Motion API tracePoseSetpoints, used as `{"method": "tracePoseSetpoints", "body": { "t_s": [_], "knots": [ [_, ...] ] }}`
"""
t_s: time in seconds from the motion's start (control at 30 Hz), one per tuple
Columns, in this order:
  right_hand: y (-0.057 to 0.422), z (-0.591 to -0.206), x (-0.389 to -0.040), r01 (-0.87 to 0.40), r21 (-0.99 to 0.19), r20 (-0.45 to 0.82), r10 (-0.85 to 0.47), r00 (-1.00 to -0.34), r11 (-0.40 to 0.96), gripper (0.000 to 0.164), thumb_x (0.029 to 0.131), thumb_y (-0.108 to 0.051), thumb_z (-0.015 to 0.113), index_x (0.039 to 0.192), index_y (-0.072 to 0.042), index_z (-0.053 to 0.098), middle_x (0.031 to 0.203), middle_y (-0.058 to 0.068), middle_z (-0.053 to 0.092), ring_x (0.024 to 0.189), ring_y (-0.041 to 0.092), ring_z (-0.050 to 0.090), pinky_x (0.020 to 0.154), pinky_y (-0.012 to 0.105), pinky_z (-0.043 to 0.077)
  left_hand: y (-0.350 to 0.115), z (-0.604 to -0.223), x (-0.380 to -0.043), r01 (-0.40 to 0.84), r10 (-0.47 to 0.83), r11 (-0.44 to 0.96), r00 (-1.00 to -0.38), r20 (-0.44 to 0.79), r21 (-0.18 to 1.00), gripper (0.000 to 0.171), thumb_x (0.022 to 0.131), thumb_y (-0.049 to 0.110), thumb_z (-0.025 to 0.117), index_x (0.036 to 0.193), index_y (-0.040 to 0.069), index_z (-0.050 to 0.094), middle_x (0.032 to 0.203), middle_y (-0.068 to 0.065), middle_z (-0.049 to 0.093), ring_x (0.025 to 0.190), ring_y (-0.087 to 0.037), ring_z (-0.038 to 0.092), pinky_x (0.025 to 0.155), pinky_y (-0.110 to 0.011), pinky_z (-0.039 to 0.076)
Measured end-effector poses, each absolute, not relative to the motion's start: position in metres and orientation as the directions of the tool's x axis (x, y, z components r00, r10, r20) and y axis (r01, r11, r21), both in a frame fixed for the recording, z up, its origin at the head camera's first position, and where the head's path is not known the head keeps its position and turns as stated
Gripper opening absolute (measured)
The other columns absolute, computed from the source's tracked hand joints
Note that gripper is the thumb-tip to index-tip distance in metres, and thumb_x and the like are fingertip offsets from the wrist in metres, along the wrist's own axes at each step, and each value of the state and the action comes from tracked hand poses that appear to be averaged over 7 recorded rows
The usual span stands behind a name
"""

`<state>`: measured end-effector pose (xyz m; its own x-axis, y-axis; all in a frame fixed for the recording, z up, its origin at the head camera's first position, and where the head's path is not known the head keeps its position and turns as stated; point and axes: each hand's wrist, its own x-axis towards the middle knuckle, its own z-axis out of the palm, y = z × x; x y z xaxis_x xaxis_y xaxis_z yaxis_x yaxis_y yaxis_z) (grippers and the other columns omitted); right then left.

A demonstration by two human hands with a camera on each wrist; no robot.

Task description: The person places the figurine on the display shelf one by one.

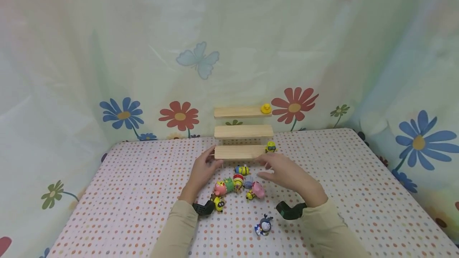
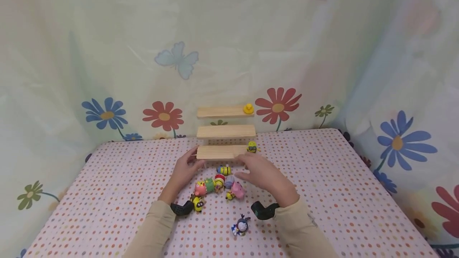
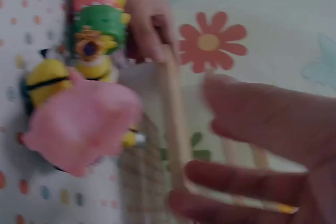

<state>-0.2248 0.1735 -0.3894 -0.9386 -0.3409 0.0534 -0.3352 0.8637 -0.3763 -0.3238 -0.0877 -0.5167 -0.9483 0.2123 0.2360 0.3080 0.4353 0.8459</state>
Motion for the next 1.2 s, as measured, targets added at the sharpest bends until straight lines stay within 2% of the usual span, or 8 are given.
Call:
{"method": "tracePoseSetpoints", "body": {
  "t_s": [0.1,0.2,0.37,0.6,0.77,0.97,1.1,1.2],
  "knots": [
    [0.163,-0.399,-0.224,-0.279,-0.376,-0.176,-0.363,-0.915,0.884,0.043,0.085,-0.024,0.072,0.124,-0.012,0.060,0.118,0.007,0.063,0.104,0.023,0.060,0.086,0.043,0.050,-0.087,-0.516,-0.325,0.308,0.207,0.428,-0.948,0.240,0.850,0.071,0.085,0.037,0.070,0.146,0.015,0.039,0.134,-0.004,0.056,0.116,-0.021,0.059,0.097,-0.041,0.047],
    [0.156,-0.408,-0.222,-0.252,-0.380,-0.261,-0.365,-0.894,0.890,0.041,0.085,-0.023,0.072,0.123,-0.013,0.061,0.117,0.007,0.063,0.104,0.022,0.058,0.089,0.044,0.048,-0.086,-0.515,-0.324,0.300,0.202,0.431,-0.951,0.233,0.851,0.072,0.085,0.037,0.070,0.146,0.016,0.039,0.134,-0.003,0.056,0.116,-0.020,0.059,0.097,-0.039,0.047],
    [0.154,-0.415,-0.222,-0.326,-0.376,-0.195,-0.417,-0.888,0.868,0.024,0.083,-0.015,0.072,0.106,-0.012,0.066,0.094,0.000,0.061,0.083,0.013,0.052,0.076,0.036,0.047,-0.087,-0.513,-0.324,0.306,0.208,0.429,-0.949,0.237,0.850,0.071,0.085,0.036,0.070,0.146,0.016,0.039,0.135,-0.002,0.055,0.116,-0.019,0.059,0.098,-0.039,0.047],
    [0.157,-0.413,-0.224,-0.284,-0.452,-0.191,-0.403,-0.895,0.846,0.017,0.081,-0.011,0.073,0.094,-0.014,0.063,0.086,-0.003,0.057,0.075,0.013,0.050,0.066,0.031,0.044,-0.086,-0.512,-0.322,0.290,0.199,0.436,-0.954,0.223,0.852,0.071,0.085,0.038,0.070,0.146,0.016,0.039,0.135,-0.002,0.055,0.116,-0.019,0.058,0.098,-0.039,0.047],
    [0.163,-0.410,-0.229,-0.273,-0.487,-0.134,-0.380,-0.915,0.830,0.021,0.083,-0.013,0.072,0.099,-0.014,0.059,0.088,-0.003,0.058,0.073,0.012,0.051,0.062,0.028,0.044,-0.087,-0.512,-0.322,0.278,0.194,0.440,-0.958,0.212,0.854,0.071,0.085,0.039,0.070,0.146,0.017,0.039,0.135,-0.002,0.055,0.117,-0.020,0.058,0.098,-0.041,0.046],
    [0.170,-0.406,-0.232,-0.335,-0.478,0.015,-0.374,-0.927,0.812,0.028,0.087,-0.012,0.067,0.113,-0.010,0.058,0.092,-0.003,0.060,0.080,0.009,0.054,0.067,0.024,0.048,-0.087,-0.515,-0.324,0.276,0.194,0.448,-0.959,0.209,0.850,0.071,0.085,0.040,0.069,0.146,0.018,0.039,0.133,-0.002,0.057,0.115,-0.019,0.059,0.097,-0.040,0.047],
    [0.173,-0.406,-0.235,-0.351,-0.508,0.109,-0.346,-0.932,0.786,0.028,0.085,-0.009,0.068,0.111,-0.009,0.058,0.097,0.000,0.060,0.085,0.011,0.056,0.073,0.028,0.051,-0.087,-0.517,-0.325,0.279,0.198,0.447,-0.957,0.210,0.850,0.072,0.085,0.042,0.069,0.146,0.018,0.039,0.131,-0.002,0.058,0.114,-0.019,0.060,0.095,-0.039,0.048],
    [0.175,-0.407,-0.238,-0.371,-0.526,0.178,-0.328,-0.928,0.765,0.033,0.085,-0.008,0.068,0.116,-0.007,0.057,0.104,0.004,0.062,0.093,0.016,0.059,0.080,0.034,0.054,-0.087,-0.517,-0.325,0.297,0.205,0.444,-0.952,0.228,0.845,0.073,0.084,0.043,0.069,0.146,0.017,0.039,0.130,-0.004,0.058,0.113,-0.020,0.060,0.094,-0.040,0.049]
  ]
}}
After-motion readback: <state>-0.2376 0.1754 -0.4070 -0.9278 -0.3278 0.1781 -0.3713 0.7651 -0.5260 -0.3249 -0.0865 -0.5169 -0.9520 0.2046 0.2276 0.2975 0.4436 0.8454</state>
